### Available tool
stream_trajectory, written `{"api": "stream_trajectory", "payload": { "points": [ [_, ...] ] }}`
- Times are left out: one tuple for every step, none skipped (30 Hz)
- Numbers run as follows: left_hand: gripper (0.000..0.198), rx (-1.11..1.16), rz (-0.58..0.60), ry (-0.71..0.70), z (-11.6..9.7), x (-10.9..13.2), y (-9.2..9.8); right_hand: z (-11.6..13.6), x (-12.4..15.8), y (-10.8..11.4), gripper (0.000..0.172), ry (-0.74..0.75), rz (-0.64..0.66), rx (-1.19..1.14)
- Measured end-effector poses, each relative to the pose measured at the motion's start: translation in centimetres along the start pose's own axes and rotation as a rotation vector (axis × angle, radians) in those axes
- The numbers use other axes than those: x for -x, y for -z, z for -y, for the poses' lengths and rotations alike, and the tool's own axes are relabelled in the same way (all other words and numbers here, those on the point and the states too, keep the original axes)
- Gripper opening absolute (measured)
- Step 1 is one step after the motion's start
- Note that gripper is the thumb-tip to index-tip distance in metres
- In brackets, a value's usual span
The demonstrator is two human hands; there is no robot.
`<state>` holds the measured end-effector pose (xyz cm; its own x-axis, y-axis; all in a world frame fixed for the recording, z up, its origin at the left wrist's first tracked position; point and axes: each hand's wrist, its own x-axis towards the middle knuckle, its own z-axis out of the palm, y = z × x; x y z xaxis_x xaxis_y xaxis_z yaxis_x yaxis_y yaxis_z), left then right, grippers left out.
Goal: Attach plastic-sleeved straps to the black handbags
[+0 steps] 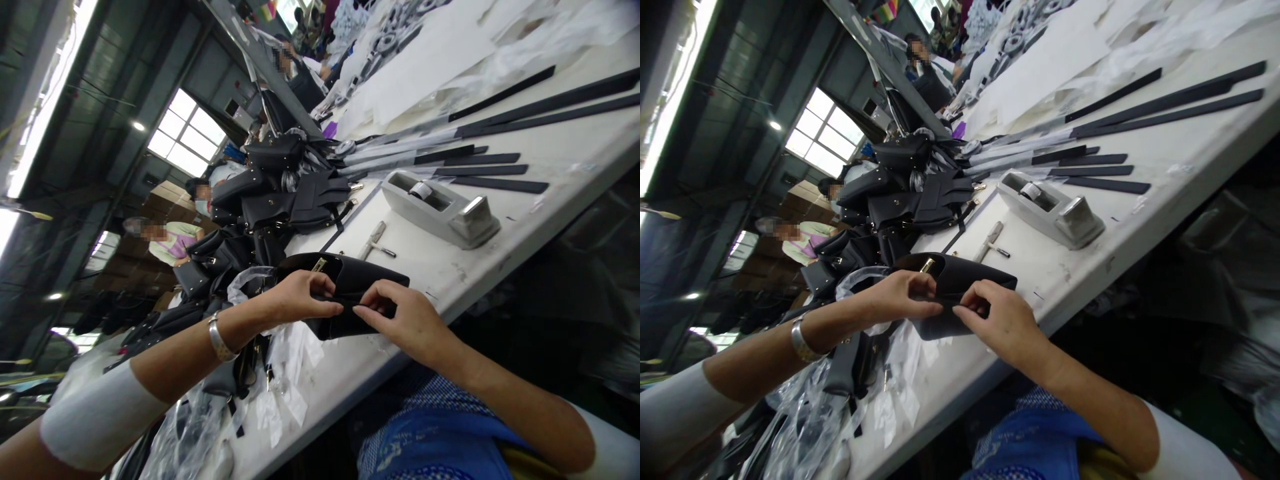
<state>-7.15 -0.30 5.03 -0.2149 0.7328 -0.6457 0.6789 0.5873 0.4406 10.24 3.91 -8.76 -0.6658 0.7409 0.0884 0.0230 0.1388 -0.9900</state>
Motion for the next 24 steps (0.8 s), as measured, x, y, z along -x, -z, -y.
{"api": "stream_trajectory", "payload": {
  "points": [
    [0.027,-0.001,-0.006,-0.001,0.0,0.0,0.0,0.0,-0.2,0.1,0.009,-0.016,0.005,-0.007],
    [0.027,-0.004,-0.015,-0.004,0.0,-0.1,0.0,0.1,-0.3,0.2,0.009,-0.03,0.009,-0.01],
    [0.028,-0.01,-0.025,-0.008,0.1,-0.2,-0.1,0.1,-0.5,0.3,0.01,-0.041,0.012,-0.01],
    [0.028,-0.018,-0.036,-0.013,0.1,-0.3,-0.1,0.0,-0.6,0.3,0.01,-0.048,0.013,-0.009],
    [0.028,-0.029,-0.048,-0.018,0.2,-0.3,-0.2,0.0,-0.7,0.3,0.011,-0.05,0.008,-0.006],
    [0.028,-0.041,-0.058,-0.024,0.2,-0.4,-0.2,-0.1,-0.8,0.3,0.011,-0.047,0.004,-0.004],
    [0.027,-0.057,-0.071,-0.032,0.2,-0.4,-0.3,-0.2,-0.8,0.2,0.011,-0.039,0.0,-0.003],
    [0.027,-0.076,-0.084,-0.038,0.2,-0.5,-0.3,-0.3,-0.8,0.1,0.011,-0.027,-0.005,0.0],
    [0.026,-0.096,-0.094,-0.044,0.3,-0.5,-0.4,-0.4,-0.8,0.1,0.01,-0.012,-0.007,0.002],
    [0.026,-0.111,-0.1,-0.049,0.3,-0.5,-0.4,-0.5,-0.7,0.0,0.01,0.003,-0.007,0.004],
    [0.025,-0.122,-0.102,-0.052,0.4,-0.6,-0.4,-0.6,-0.7,0.0,0.01,0.015,-0.003,0.006],
    [0.026,-0.125,-0.104,-0.055,0.5,-0.6,-0.4,-0.6,-0.7,0.0,0.011,0.023,0.004,0.009],
    [0.026,-0.122,-0.105,-0.057,0.6,-0.6,-0.4,-0.6,-0.6,0.0,0.011,0.027,0.011,0.012],
    [0.027,-0.11,-0.1,-0.058,0.7,-0.7,-0.4,-0.6,-0.7,0.0,0.012,0.027,0.019,0.016],
    [0.028,-0.087,-0.093,-0.056,0.8,-0.7,-0.4,-0.6,-0.7,0.1,0.013,0.024,0.027,0.02],
    [0.029,-0.057,-0.079,-0.049,1.0,-0.8,-0.4,-0.6,-0.7,0.1,0.013,0.019,0.034,0.024],
    [0.031,-0.023,-0.061,-0.038,1.1,-0.8,-0.3,-0.5,-0.8,0.2,0.014,0.012,0.039,0.029],
    [0.032,0.008,-0.042,-0.029,1.1,-0.9,-0.3,-0.5,-0.8,0.2,0.014,0.002,0.045,0.033],
    [0.033,0.032,-0.028,-0.022,1.2,-0.9,-0.3,-0.5,-0.9,0.2,0.014,-0.009,0.054,0.037],
    [0.035,0.047,-0.02,-0.017,1.2,-0.9,-0.2,-0.5,-1.0,0.3,0.014,-0.02,0.062,0.04],
    [0.035,0.05,-0.02,-0.017,1.2,-1.0,-0.2,-0.6,-1.1,0.3,0.014,-0.029,0.07,0.041],
    [0.034,0.039,-0.025,-0.021,1.2,-1.0,-0.2,-0.6,-1.2,0.2,0.014,-0.036,0.076,0.041],
    [0.033,0.015,-0.039,-0.03,1.2,-1.1,-0.3,-0.7,-1.2,0.2,0.014,-0.042,0.081,0.041],
    [0.032,-0.015,-0.057,-0.037,1.1,-1.1,-0.3,-0.8,-1.3,0.1,0.014,-0.047,0.081,0.041]
  ]
}}
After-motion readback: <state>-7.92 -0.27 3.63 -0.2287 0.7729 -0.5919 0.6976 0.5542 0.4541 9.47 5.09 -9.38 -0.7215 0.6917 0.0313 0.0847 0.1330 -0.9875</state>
